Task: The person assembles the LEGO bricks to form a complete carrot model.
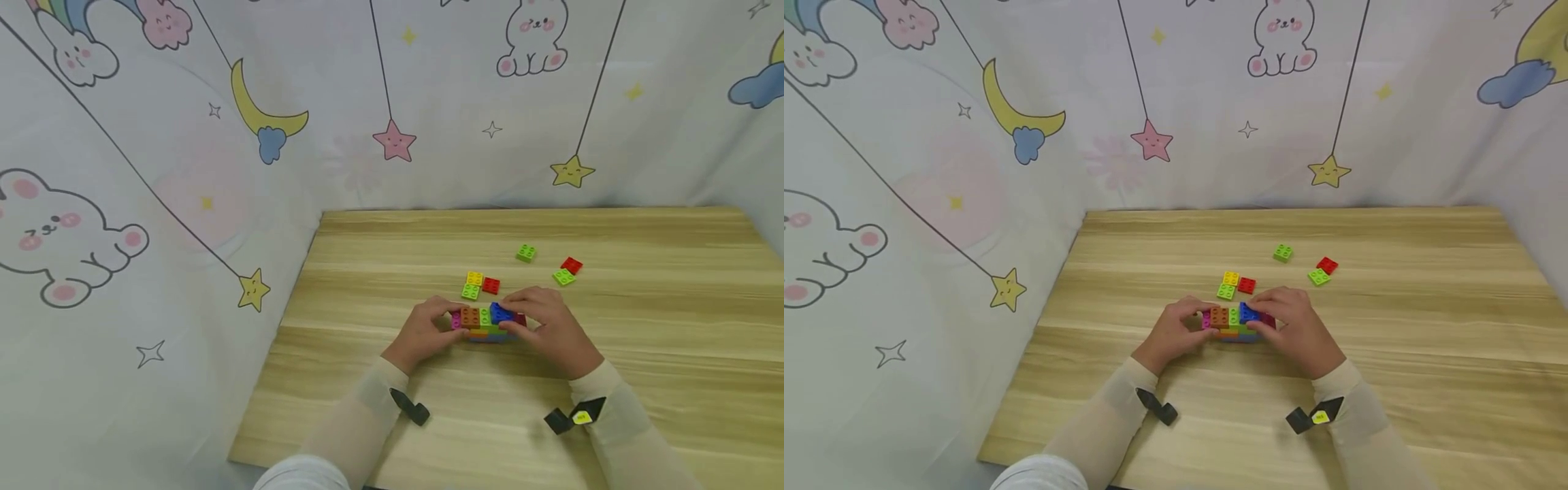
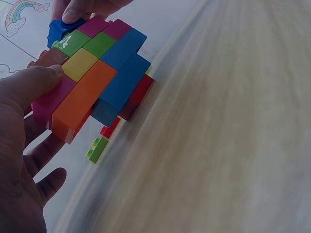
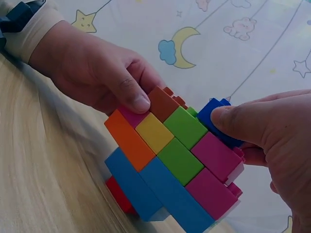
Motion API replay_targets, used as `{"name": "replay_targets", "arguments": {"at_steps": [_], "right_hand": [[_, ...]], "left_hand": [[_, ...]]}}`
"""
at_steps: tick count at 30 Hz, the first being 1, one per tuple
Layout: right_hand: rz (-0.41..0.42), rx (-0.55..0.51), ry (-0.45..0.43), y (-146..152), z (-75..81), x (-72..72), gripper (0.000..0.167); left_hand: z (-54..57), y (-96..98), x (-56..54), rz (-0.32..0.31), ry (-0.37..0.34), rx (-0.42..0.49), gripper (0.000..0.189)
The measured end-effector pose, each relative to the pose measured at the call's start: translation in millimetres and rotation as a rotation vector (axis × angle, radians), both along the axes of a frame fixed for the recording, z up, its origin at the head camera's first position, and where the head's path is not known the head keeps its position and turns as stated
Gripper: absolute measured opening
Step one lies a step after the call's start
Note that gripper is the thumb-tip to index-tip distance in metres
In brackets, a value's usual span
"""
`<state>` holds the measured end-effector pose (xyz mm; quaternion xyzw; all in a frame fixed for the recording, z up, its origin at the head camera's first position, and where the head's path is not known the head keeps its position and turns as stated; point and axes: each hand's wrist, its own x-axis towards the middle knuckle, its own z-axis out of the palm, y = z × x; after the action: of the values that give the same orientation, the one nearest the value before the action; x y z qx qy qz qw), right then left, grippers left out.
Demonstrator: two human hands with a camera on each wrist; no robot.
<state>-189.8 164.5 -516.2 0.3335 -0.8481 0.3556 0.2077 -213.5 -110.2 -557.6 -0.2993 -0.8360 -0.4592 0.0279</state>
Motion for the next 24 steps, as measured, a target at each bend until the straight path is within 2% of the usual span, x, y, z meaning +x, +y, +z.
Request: {"name": "replay_targets", "arguments": {"at_steps": [5,18,21,24], "right_hand": [[-0.008,0.038,-0.022,-1.7,-0.4,1.3,0.04],[-0.013,-0.004,-0.004,-4.9,-3.4,2.7,0.043],[-0.026,-0.003,-0.043,-4.9,-8.8,2.5,0.044],[-0.044,-0.019,-0.132,-4.4,-15.8,3.8,0.047]], "left_hand": [[0.0,-0.1,1.1,0.007,-0.009,0.003,0.043],[2.4,-0.7,0.0,0.032,-0.034,0.005,0.042],[1.8,-0.6,0.2,0.032,-0.033,0.003,0.041],[0.1,0.0,0.1,0.017,-0.024,-0.008,0.042]]}}
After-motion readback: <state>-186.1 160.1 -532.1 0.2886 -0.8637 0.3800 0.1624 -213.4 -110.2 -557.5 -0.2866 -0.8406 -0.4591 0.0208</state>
